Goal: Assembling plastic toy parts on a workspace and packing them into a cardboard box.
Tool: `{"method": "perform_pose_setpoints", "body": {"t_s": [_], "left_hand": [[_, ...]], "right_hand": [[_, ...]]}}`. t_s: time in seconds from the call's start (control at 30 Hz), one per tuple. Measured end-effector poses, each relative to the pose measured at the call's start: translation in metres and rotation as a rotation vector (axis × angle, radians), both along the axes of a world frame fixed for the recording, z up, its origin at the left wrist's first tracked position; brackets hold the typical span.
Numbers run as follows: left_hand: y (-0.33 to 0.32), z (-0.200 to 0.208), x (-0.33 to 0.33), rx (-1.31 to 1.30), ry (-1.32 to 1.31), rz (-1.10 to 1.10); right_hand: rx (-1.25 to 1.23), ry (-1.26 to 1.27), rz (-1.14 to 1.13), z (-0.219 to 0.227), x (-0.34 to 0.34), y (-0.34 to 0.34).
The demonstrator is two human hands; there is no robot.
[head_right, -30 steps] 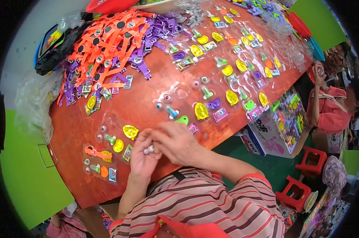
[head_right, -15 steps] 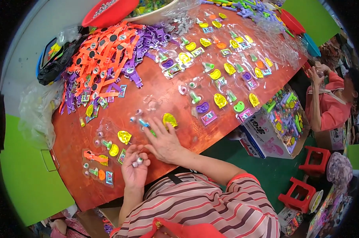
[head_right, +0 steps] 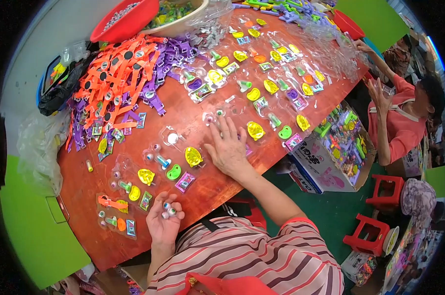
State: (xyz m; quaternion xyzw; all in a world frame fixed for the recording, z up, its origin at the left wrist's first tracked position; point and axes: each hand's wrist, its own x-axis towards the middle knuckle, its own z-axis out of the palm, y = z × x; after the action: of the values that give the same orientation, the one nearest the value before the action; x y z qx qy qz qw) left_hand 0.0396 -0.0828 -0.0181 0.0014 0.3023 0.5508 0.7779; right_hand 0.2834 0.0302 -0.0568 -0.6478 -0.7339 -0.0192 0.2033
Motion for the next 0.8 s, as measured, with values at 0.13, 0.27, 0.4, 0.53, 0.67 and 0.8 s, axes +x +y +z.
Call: {"method": "perform_pose_setpoints", "body": {"t_s": [0.13,0.27,0.4,0.53,0.67,0.8], "left_hand": [[0.002,-0.003,0.006,0.052,0.019,-0.060],[0.004,-0.002,0.005,0.060,0.038,-0.053],[0.000,0.000,-0.007,0.054,0.045,0.016],[0.003,0.000,-0.029,0.083,0.008,0.077],[0.014,0.013,-0.041,0.145,0.000,0.155],[0.032,0.019,-0.070,0.064,0.018,0.220]], "right_hand": [[-0.035,0.097,0.050,0.003,-0.029,-0.005],[-0.006,0.225,0.156,0.005,-0.042,-0.003],[-0.001,0.344,0.346,0.031,-0.052,-0.004],[-0.088,0.507,0.636,0.051,-0.078,-0.014],[-0.449,0.757,0.912,0.070,-0.106,-0.027],[-0.525,0.781,1.002,0.052,-0.128,-0.028]]}}
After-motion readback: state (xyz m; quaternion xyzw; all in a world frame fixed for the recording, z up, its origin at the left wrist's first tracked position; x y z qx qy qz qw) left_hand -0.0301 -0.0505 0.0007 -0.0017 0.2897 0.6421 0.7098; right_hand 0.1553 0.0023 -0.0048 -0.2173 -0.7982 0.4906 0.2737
